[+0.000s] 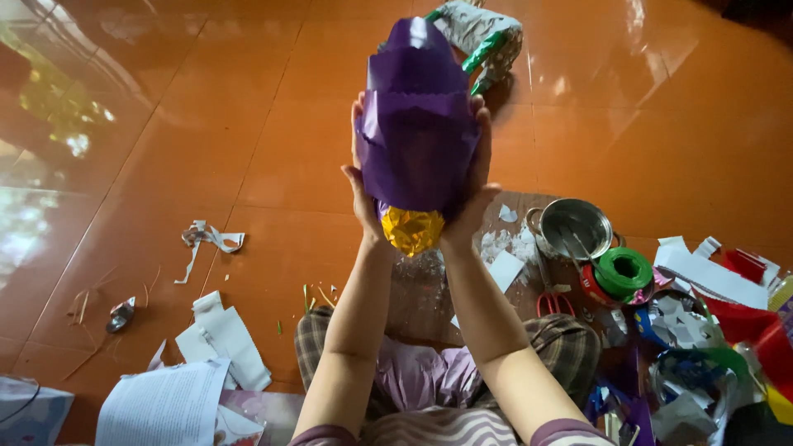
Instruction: Decorating a horse-shaped figure with purple tape and paper by cutting and sticking pieces.
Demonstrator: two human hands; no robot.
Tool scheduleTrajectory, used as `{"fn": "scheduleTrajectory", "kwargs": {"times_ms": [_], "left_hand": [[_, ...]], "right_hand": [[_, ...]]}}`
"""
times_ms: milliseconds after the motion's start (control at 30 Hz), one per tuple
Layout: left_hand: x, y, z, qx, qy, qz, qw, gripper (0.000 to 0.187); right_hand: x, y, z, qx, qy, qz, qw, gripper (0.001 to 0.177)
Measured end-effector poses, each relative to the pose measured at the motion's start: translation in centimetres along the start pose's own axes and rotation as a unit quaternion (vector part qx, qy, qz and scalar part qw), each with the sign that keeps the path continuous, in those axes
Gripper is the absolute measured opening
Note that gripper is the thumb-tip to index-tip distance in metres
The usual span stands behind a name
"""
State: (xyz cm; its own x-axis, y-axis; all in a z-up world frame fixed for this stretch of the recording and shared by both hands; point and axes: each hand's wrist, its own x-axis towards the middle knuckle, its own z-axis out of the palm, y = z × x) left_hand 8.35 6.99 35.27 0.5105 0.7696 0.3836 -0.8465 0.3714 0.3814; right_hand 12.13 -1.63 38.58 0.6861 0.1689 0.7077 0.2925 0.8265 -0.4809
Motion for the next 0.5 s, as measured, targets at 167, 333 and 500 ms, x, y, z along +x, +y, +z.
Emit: {"fn": "scheduleTrajectory", "kwargs": {"times_ms": [167,333,500], "left_hand": [[0.2,-3.4,-7.2,-0.245,0.040,-0.125,0.961,0.086],[-0.9,0.6,1.7,-0.228,-0.047,-0.070,0.970,0.078],[-2.2,0.8,-7.0,0.204,-0.006,0.073,0.976,0.076]], "right_hand": [[0.1,-0.5,-0.8,0.124,-0.095,0.075,0.985,0.082],[0.8,-2.2,-0.8,0.151,-0.089,0.078,0.981,0.076],[0.0,-6.0,-2.2,0.307,0.315,0.285,0.852,0.102]]}}
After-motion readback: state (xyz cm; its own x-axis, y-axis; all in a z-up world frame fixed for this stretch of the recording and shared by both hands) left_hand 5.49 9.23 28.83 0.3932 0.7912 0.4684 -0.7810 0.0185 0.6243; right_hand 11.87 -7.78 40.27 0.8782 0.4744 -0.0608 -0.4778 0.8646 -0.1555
